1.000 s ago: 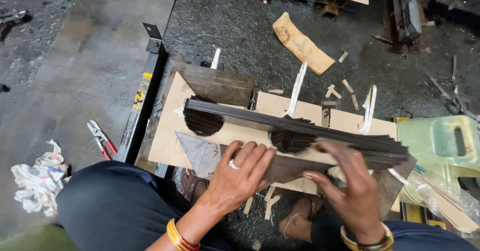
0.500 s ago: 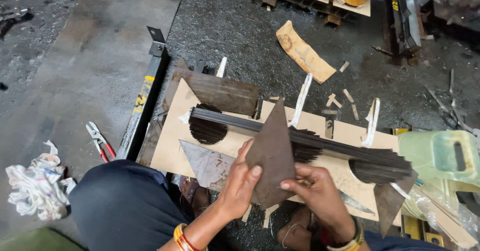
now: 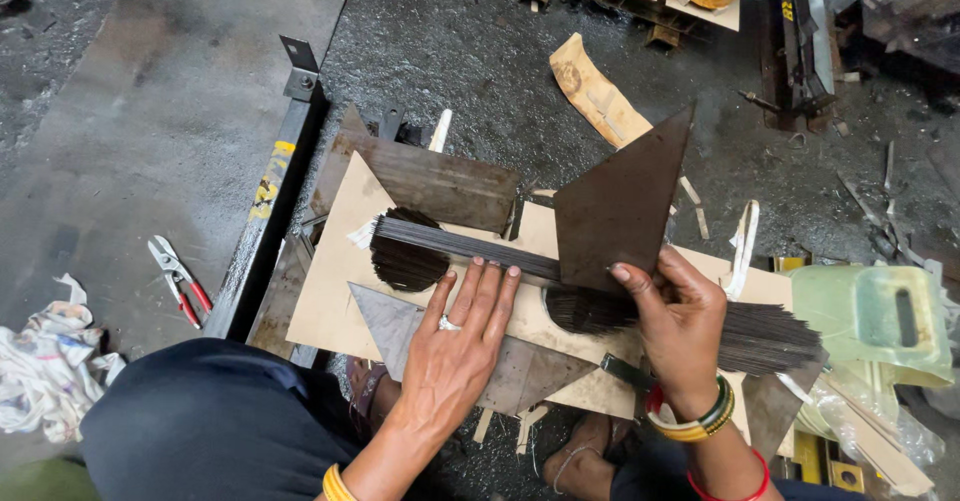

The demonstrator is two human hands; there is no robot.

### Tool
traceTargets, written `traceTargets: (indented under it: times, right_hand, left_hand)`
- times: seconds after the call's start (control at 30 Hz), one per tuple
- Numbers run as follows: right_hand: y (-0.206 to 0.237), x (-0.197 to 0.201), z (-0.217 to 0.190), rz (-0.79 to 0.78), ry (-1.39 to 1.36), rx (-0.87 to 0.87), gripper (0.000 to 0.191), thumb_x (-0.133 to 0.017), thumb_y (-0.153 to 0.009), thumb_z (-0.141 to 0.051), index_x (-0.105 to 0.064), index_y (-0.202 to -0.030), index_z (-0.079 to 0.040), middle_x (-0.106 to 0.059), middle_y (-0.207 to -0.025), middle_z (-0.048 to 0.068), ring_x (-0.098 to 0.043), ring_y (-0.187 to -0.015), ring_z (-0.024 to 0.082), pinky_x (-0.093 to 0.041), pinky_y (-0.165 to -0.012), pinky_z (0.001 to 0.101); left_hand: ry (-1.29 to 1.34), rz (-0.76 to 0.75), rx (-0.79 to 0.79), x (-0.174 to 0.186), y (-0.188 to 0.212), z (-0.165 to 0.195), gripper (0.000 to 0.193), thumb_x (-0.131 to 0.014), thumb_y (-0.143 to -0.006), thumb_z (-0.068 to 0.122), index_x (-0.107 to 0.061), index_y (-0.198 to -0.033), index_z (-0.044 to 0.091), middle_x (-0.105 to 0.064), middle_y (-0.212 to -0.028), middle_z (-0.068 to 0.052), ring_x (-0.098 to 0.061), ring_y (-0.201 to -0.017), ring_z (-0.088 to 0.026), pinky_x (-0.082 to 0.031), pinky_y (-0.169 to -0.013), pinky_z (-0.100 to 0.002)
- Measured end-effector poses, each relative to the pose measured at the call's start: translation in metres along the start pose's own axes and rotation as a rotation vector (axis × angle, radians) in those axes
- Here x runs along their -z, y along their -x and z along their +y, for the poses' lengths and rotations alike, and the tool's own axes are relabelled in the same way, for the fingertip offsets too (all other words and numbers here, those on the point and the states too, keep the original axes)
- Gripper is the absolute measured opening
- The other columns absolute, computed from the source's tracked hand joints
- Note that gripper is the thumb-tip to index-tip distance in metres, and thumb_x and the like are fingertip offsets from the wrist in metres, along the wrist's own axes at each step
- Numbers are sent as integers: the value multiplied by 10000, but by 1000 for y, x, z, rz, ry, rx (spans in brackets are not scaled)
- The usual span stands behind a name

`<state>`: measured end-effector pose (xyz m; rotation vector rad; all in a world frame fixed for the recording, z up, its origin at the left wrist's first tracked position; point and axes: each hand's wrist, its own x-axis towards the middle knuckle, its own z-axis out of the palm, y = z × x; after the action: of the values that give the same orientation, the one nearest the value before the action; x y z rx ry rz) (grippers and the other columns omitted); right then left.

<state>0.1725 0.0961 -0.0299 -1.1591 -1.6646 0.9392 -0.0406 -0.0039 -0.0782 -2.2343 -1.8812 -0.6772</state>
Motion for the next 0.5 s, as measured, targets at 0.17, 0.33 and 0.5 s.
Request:
traceTargets:
  times: [0.17,0.33,0.5]
  right_hand:
    - [-3,-6,2,-25,67,69,172,-730,-945,24,-711,-1109,74,-742,-994,48,-640,-913,53,-534,-836,215]
    - [-2,-8,0,-29,104,61,140,-723,-950,30,-707,-1080,76,-743,-980,54,-643,-907,55,-539,-822,216]
    - [-2,-8,-5,-30,117,58,175,-711,-947,11,-708,-1110,74,-750,-992,50,-647,-910,51,-535,-828,213]
  left_hand:
    - [-21,-32,-24,-1,1,1,702,-549,-842,118,-423,-1521,-8,-510,-1485,-182,-442,-1430,-303,-316,-1187,-472]
    - [-2,-21,-15,0,1,-1,694,-541,-857,124,-412,-1528,0,-518,-1478,-174,-438,-1437,-297,-306,-1192,-485]
    - [16,-25,-14,1,1,-1,702,-546,-850,123,-412,-1527,-6,-517,-1482,-176,-436,-1440,-300,-291,-1202,-490]
